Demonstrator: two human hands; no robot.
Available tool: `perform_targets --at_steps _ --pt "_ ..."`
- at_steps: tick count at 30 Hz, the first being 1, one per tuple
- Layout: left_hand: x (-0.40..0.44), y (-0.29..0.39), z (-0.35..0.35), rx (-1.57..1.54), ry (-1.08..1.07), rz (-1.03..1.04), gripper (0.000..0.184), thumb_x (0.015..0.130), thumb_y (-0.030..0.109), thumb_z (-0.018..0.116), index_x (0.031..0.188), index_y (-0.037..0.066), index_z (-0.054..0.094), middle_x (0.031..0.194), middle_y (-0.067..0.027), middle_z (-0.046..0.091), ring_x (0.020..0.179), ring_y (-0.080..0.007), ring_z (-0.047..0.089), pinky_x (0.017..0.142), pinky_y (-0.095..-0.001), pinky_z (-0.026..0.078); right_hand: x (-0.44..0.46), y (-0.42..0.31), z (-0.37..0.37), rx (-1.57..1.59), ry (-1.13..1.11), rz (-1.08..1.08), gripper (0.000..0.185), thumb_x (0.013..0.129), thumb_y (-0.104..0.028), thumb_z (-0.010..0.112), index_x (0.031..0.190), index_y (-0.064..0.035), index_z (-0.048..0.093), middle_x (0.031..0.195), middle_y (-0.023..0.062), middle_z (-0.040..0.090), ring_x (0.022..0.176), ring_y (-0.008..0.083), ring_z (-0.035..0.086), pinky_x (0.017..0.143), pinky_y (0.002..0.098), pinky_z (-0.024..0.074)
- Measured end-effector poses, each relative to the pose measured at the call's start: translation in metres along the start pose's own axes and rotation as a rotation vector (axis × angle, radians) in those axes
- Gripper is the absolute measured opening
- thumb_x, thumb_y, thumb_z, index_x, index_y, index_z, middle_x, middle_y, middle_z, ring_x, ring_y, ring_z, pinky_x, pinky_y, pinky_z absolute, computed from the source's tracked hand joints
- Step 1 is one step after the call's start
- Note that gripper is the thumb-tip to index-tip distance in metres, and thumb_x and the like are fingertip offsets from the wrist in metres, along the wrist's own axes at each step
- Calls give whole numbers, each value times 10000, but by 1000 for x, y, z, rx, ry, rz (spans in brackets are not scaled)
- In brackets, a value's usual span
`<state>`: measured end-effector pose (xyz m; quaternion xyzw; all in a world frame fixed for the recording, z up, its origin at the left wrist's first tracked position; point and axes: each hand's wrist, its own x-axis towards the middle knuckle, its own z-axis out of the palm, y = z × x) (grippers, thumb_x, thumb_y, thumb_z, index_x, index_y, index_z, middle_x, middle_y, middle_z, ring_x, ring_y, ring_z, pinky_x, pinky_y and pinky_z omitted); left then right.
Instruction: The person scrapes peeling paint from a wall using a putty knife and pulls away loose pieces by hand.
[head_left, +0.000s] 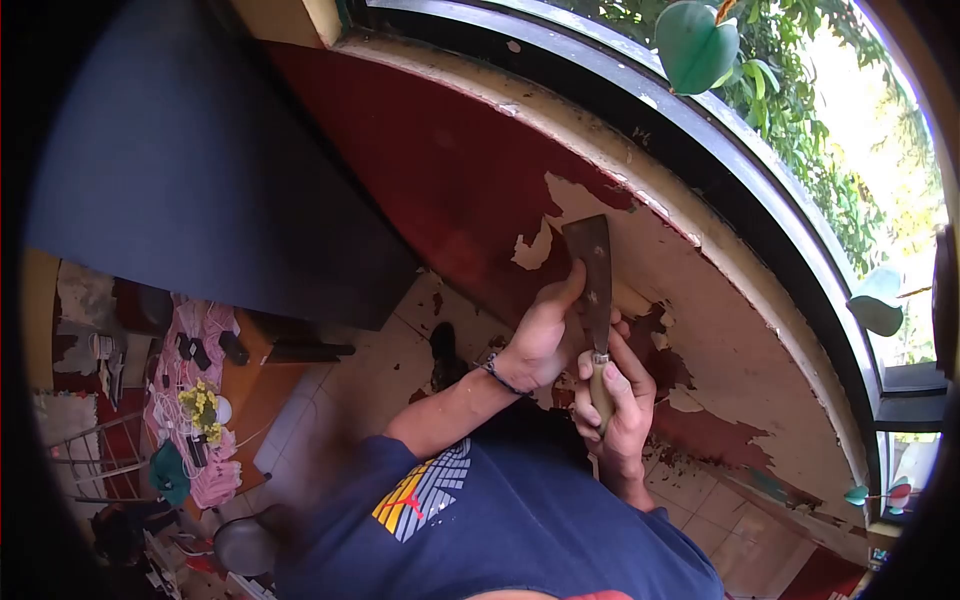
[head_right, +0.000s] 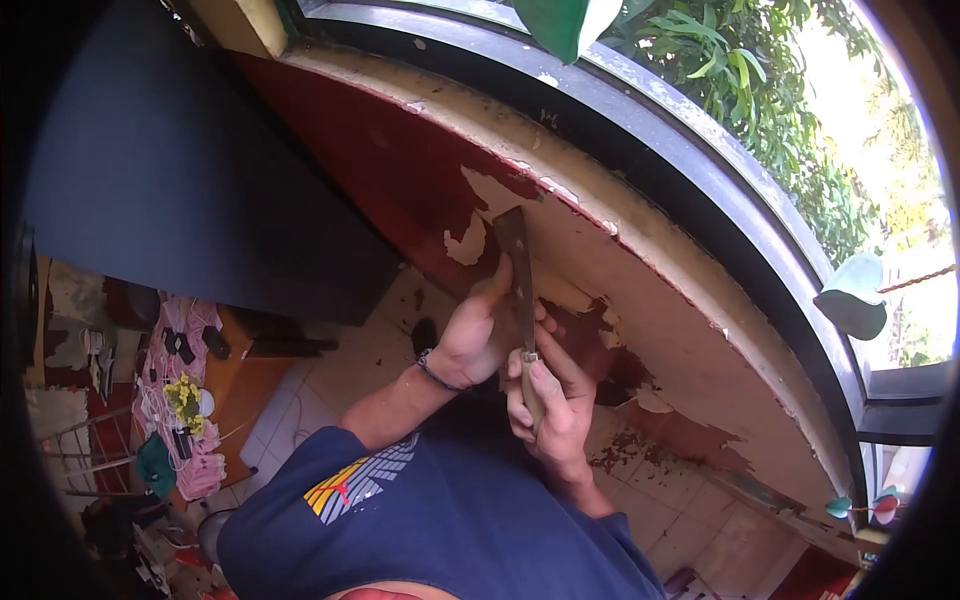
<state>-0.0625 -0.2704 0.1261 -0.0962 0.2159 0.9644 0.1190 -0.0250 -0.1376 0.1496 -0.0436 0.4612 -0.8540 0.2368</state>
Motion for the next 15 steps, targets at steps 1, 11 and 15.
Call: perform_targets --at_steps 1,11,15 --pt "1 0 0 0 2 0 447 939 486 438 913 54 549 786 -103 616 773 -233 633 713 -358 519 1 -3 3 2 0 1 459 948 -111 415 1383 14 335 928 71 516 447 63 386 332 179 289" --pt "2 -6 9 -5 150 88 465 928 523 431 845 79 542 712 -102 608 673 -208 614 623 -326 516 -1 0 7 65 5 22 456 961 -102 414 1389 19 315 916 65 519 464 65 403 336 178 289" --pt "2 -8 0 -11 139 124 486 918 537 442 832 70 545 709 -97 595 682 -211 611 623 -327 513 0 7 8 64 10 -7 430 959 -112 427 1358 35 366 887 63 523 444 60 388 326 177 283"
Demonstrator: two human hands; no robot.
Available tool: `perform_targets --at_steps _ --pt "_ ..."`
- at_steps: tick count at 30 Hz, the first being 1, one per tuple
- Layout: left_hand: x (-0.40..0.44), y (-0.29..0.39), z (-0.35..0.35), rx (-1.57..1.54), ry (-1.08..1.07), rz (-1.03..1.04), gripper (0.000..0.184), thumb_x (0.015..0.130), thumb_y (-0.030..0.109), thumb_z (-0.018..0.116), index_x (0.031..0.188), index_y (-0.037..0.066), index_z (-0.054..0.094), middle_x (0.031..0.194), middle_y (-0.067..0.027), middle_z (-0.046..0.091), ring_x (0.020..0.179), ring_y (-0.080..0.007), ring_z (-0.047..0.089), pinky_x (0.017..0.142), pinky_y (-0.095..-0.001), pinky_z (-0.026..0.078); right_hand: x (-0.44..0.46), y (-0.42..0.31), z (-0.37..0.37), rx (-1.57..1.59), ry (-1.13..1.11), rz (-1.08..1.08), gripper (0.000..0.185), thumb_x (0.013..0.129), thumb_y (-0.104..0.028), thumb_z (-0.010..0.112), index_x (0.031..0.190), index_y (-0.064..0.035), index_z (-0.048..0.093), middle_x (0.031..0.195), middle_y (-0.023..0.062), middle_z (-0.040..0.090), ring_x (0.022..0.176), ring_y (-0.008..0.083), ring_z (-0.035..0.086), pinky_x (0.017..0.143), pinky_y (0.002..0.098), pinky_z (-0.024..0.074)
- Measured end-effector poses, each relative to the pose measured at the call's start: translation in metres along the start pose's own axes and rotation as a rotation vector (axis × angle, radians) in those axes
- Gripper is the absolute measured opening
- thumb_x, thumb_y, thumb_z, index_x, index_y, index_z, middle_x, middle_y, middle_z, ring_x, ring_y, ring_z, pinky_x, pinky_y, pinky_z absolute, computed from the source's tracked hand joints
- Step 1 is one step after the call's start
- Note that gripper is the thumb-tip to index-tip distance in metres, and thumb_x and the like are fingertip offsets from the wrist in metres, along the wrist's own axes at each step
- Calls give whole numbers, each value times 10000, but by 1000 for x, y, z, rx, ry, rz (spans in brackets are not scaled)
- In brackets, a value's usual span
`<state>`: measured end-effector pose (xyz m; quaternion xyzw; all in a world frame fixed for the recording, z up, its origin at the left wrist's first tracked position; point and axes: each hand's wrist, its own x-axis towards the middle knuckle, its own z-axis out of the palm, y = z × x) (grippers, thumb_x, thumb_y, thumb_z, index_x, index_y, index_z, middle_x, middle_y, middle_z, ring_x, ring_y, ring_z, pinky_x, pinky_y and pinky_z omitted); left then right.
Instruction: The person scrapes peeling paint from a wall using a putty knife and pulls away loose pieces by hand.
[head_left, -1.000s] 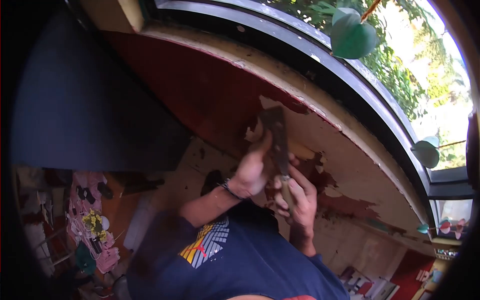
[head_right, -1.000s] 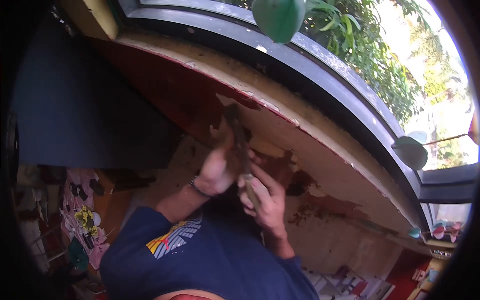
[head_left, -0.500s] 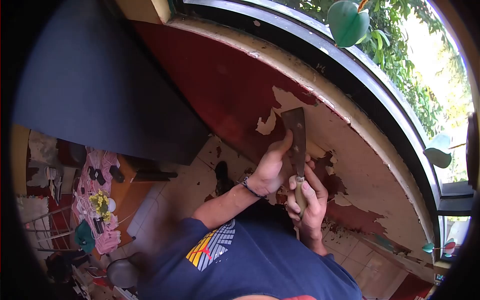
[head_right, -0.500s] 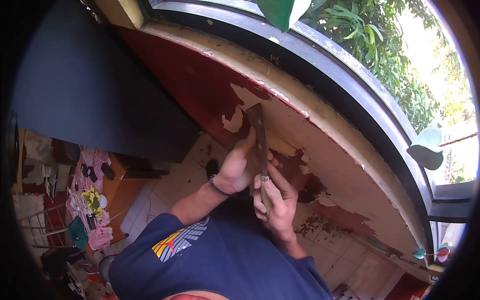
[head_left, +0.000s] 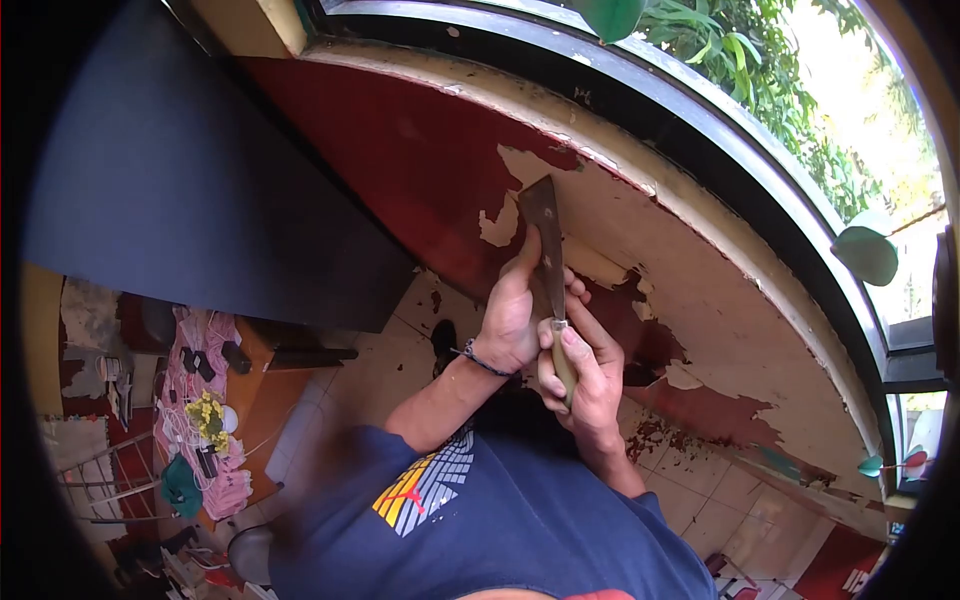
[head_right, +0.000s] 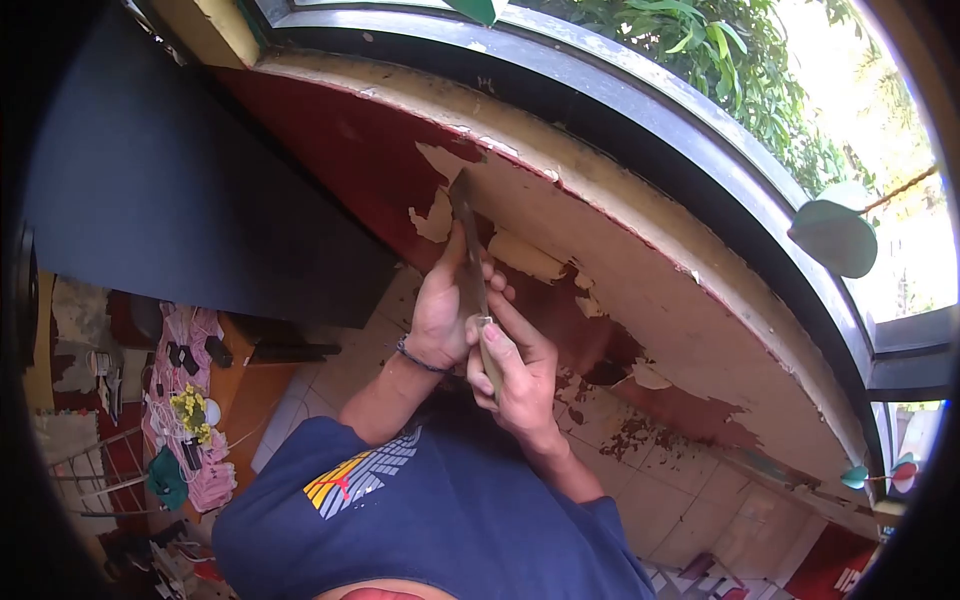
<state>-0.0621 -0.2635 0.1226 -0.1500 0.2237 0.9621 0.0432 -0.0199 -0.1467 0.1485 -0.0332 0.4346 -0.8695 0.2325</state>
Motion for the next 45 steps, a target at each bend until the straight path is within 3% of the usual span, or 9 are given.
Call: perform_targets --at_steps 2,10,18,20,22,25,28,41,45 --pt "-2 2 1 136 12 -49 483 919 531 447 840 65 545 719 -90 589 686 -210 607 627 -329 513 -4 -1 -8 -16 16 6 425 958 -120 440 1352 28 382 890 65 526 437 60 384 325 177 273" --pt "-1 -2 0 -35 -23 18 407 929 478 472 871 83 546 753 -68 579 732 -205 602 678 -341 510 5 -10 -4 -111 15 33 405 950 -127 451 1325 23 429 862 45 527 450 55 393 329 175 263" --pt "3 10 -2 -100 -6 -15 404 916 491 490 886 92 550 737 -73 593 730 -205 605 681 -343 511 14 -14 6 -116 -13 53 428 945 -134 463 1347 3 410 846 29 535 463 54 403 336 181 284" --pt "1 9 -8 -55 -106 -94 418 917 499 480 867 91 562 742 -75 595 727 -197 604 677 -339 513 6 -12 4 -132 36 106 439 944 -138 466 1355 2 398 846 30 536 460 53 399 336 180 281" --pt "0 5 0 -45 6 -129 427 920 505 466 878 89 549 736 -74 587 718 -193 601 665 -330 511 9 -11 3 -108 20 68 437 944 -147 470 1348 4 406 854 31 536 458 53 395 339 178 280" --pt "5 17 2 -75 -54 -110 414 924 495 468 888 90 543 731 -68 581 712 -196 597 666 -330 509 21 -16 9 -132 28 98 430 950 -152 467 1352 -11 409 863 33 533 455 50 386 340 174 270" --pt "1 16 4 -105 88 -29 412 926 493 465 887 91 546 727 -68 579 708 -203 596 655 -334 511 20 -11 10 -89 14 95 425 953 -152 465 1355 -25 412 854 32 534 454 51 386 333 172 260" --pt "-3 12 4 -13 -11 -47 408 925 491 470 875 95 553 772 -60 587 749 -179 582 674 -310 493 6 -14 6 -138 43 92 435 953 -149 446 1359 -3 389 845 31 526 453 60 388 332 185 268" --pt "15 26 5 -22 -46 39 413 938 488 440 853 98 548 764 -57 593 722 -180 593 645 -310 499 34 -23 16 -163 71 91 408 945 -193 473 1322 -38 455 781 27 516 437 54 376 334 194 263"
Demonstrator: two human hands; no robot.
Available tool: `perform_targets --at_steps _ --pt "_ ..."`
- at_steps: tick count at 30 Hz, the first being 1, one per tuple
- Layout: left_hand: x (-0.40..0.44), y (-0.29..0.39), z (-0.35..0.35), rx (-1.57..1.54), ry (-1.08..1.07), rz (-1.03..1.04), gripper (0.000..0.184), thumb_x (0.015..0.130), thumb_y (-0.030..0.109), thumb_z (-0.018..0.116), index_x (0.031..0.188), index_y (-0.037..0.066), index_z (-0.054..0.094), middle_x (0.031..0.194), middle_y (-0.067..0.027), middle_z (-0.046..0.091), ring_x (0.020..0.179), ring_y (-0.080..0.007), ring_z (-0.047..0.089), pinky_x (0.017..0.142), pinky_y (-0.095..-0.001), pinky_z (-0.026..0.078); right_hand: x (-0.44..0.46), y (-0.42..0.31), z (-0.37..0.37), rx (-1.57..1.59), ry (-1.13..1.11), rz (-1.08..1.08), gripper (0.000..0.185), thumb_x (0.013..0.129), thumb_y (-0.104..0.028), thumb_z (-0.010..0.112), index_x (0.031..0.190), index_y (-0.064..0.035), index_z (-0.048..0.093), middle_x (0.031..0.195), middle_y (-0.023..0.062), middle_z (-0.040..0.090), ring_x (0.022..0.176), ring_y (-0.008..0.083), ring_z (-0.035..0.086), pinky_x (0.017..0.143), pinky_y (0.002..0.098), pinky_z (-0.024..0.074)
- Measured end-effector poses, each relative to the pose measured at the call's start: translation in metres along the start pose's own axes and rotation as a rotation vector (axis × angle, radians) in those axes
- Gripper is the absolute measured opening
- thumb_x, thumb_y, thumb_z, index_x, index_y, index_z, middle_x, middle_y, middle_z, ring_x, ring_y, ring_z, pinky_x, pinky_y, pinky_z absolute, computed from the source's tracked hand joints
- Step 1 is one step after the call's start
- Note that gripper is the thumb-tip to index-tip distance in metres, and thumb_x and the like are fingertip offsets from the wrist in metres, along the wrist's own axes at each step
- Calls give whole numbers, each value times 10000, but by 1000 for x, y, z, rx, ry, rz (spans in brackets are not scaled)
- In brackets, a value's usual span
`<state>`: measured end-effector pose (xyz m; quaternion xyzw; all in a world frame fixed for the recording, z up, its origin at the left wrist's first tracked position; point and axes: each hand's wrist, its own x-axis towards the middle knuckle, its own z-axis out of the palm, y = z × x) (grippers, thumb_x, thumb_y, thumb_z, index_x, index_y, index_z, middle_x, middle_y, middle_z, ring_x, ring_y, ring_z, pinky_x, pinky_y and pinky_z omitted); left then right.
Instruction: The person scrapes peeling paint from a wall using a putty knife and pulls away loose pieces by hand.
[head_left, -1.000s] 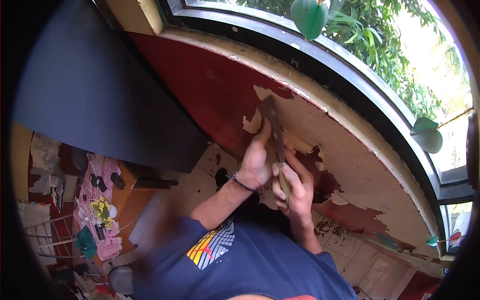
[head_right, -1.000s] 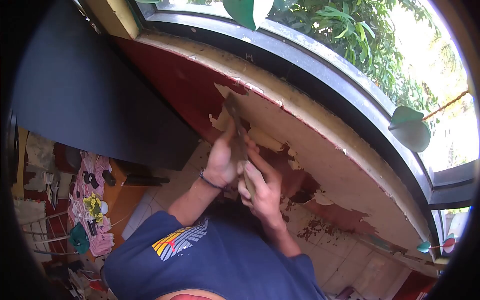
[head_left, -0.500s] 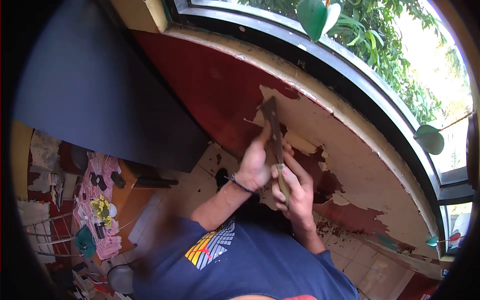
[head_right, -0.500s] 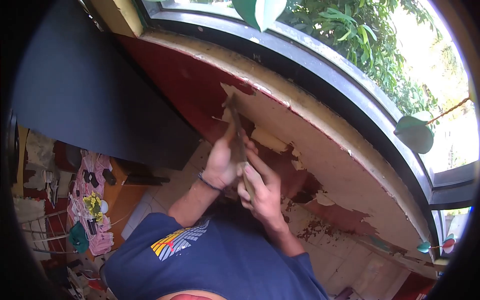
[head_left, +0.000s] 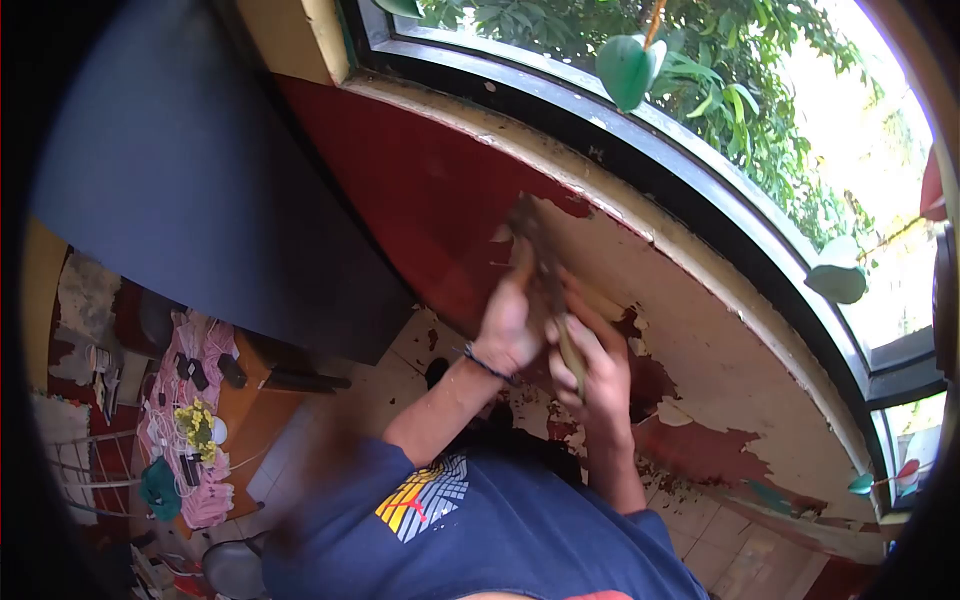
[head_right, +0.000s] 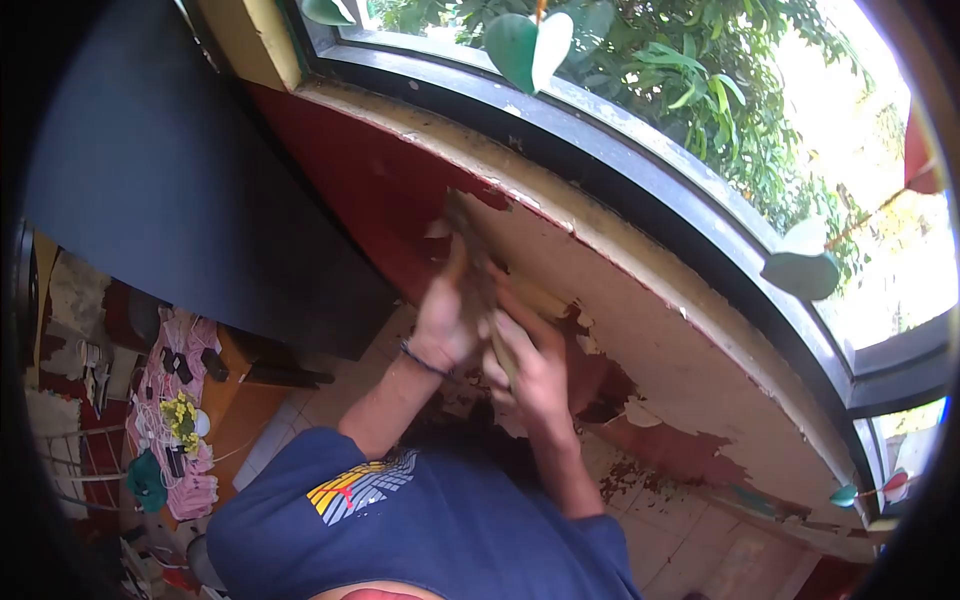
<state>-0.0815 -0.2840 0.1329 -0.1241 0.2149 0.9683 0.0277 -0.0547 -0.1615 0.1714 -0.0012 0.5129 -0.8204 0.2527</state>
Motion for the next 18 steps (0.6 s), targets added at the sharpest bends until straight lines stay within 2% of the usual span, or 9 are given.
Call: perform_targets --at_steps 2,3,5,6,9,12,14,15,18 --pt "8 25 -8 102 -50 195 406 933 488 450 852 102 543 713 -46 583 655 -180 594 588 -304 507 25 13 10 -55 -73 71 437 943 -210 472 1354 -70 420 811 -2 523 448 46 378 331 178 248" --pt "11 38 -16 -70 -22 168 393 923 487 477 832 110 539 682 -41 575 616 -181 592 560 -303 508 31 20 20 -78 -114 122 431 936 -225 492 1337 -75 447 790 -16 516 449 51 381 337 186 259" --pt "8 45 -29 -30 49 168 378 909 483 511 821 117 536 681 -34 571 620 -180 593 573 -313 513 29 26 33 -107 -203 -44 425 938 -221 483 1337 -74 450 804 -9 514 458 57 389 343 194 270" --pt "2 44 -26 2 71 188 372 906 478 520 819 117 536 677 -31 568 619 -184 593 578 -318 513 28 28 29 -103 -226 -6 434 942 -222 474 1345 -65 436 821 0 513 460 62 392 347 201 283" --pt "-11 19 -35 7 113 103 379 910 475 516 809 111 536 698 -52 573 667 -211 596 658 -340 509 16 43 7 -125 -177 18 455 938 -210 477 1352 -34 414 839 22 521 459 66 401 352 194 294" --pt "-26 -17 -35 0 177 56 360 930 462 476 828 117 508 694 -46 545 667 -205 584 641 -324 499 -14 52 -17 -109 -102 21 464 921 -166 504 1347 -9 410 852 46 542 451 68 414 357 190 301" --pt "-36 -33 -33 94 0 -52 394 951 455 423 876 84 533 772 -67 575 747 -205 601 713 -340 500 -36 51 -38 -135 -86 0 453 912 -138 525 1333 -2 429 815 37 544 459 60 413 369 187 300" --pt "-38 -35 -30 85 6 -60 394 951 455 423 876 84 533 772 -67 575 747 -205 601 713 -340 500 -45 49 -48 -154 -79 -39 444 902 -111 547 1319 5 448 779 29 545 466 51 411 380 184 298" --pt "-36 -43 -26 403 -250 -99 459 969 441 378 1027 22 556 954 -115 614 885 -211 614 806 -361 493 -68 30 -67 -228 -8 -126 426 880 -43 559 1296 8 480 813 37 585 503 49 435 430 180 331"
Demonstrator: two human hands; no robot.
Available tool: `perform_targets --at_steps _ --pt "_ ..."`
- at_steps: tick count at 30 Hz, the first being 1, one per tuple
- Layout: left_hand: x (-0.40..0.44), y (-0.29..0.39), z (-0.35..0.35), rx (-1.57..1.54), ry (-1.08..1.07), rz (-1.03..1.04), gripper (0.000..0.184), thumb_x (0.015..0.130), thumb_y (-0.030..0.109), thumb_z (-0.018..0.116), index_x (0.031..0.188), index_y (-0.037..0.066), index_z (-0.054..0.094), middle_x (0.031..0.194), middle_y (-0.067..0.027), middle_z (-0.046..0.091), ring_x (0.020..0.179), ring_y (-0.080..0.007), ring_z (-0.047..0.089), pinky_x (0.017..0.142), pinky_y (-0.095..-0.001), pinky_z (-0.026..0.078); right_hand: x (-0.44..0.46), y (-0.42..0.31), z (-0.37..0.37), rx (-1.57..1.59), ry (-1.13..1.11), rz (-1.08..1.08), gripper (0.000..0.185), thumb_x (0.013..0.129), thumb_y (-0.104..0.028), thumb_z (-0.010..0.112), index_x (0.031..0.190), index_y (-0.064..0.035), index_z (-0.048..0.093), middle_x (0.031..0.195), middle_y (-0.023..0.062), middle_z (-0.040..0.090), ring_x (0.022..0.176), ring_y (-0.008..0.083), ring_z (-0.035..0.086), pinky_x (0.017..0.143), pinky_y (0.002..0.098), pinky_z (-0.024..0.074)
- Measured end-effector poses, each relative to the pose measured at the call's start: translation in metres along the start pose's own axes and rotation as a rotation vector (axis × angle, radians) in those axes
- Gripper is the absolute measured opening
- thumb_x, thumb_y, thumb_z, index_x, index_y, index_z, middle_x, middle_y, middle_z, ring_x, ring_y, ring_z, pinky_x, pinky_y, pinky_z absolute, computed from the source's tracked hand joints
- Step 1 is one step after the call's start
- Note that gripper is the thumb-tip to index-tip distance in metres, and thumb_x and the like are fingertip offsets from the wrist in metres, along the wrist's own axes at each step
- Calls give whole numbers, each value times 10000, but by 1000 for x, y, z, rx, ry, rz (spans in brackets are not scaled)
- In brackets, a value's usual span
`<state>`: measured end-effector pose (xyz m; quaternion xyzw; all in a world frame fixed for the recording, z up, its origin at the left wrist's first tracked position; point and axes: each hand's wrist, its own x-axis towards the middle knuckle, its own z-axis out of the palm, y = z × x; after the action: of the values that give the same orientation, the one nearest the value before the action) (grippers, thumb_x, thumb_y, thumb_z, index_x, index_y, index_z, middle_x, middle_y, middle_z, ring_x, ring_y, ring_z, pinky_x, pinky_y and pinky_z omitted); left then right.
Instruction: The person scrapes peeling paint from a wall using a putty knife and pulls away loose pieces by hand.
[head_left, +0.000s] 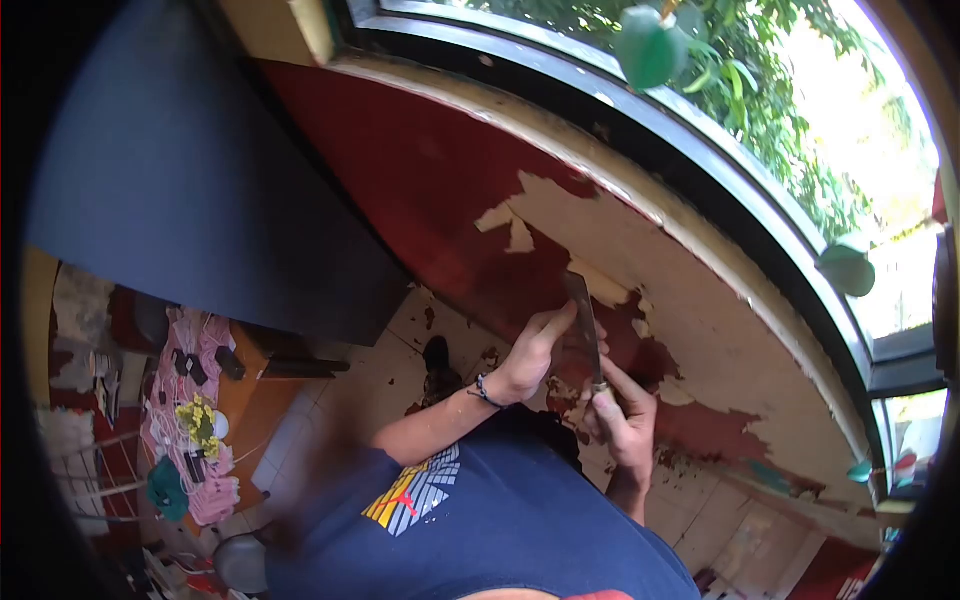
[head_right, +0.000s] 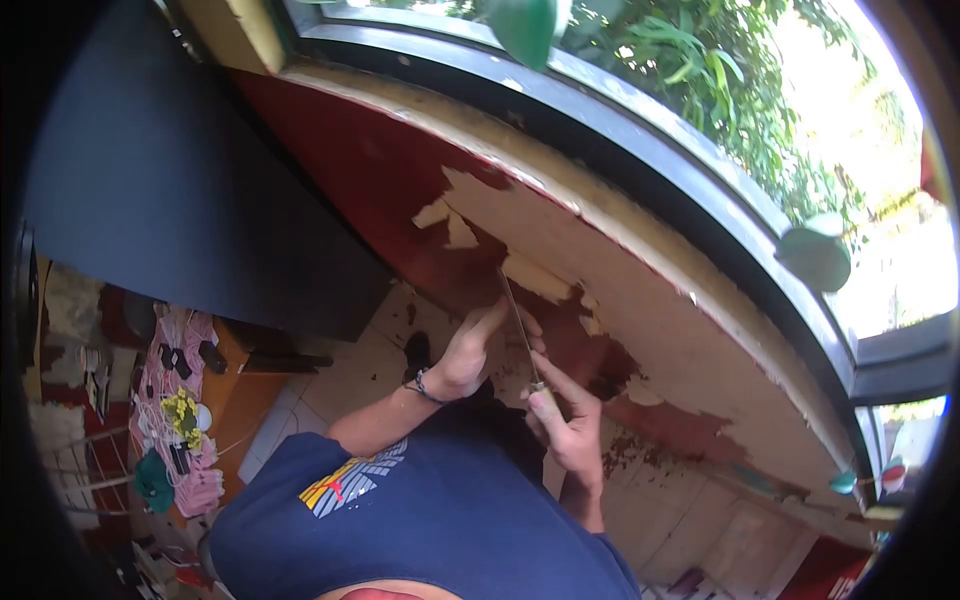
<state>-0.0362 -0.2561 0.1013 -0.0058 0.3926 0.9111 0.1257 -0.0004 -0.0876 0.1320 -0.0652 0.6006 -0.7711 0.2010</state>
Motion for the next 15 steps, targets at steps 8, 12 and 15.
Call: perform_targets --at_steps 8,12,15 --pt "24 -24 46 -168 -390 -264 435 966 469 378 1080 76 524 1019 -86 606 983 -217 600 816 -379 485 -42 -37 -31 -357 287 -215 338 840 16 531 1172 40 589 732 42 561 527 62 456 467 199 348" --pt "37 -34 54 -205 -474 -203 420 966 471 373 1056 91 527 1033 -64 600 989 -215 597 806 -378 485 -42 -63 -36 -325 353 -92 316 854 -26 550 1160 31 602 764 73 618 480 57 442 443 198 355" --pt "39 -38 52 -399 -503 -219 426 971 453 360 1092 79 523 1051 -74 602 994 -198 591 869 -376 477 -37 -78 -40 -416 265 -76 303 856 -46 565 1149 8 618 734 64 618 476 49 447 436 201 362"
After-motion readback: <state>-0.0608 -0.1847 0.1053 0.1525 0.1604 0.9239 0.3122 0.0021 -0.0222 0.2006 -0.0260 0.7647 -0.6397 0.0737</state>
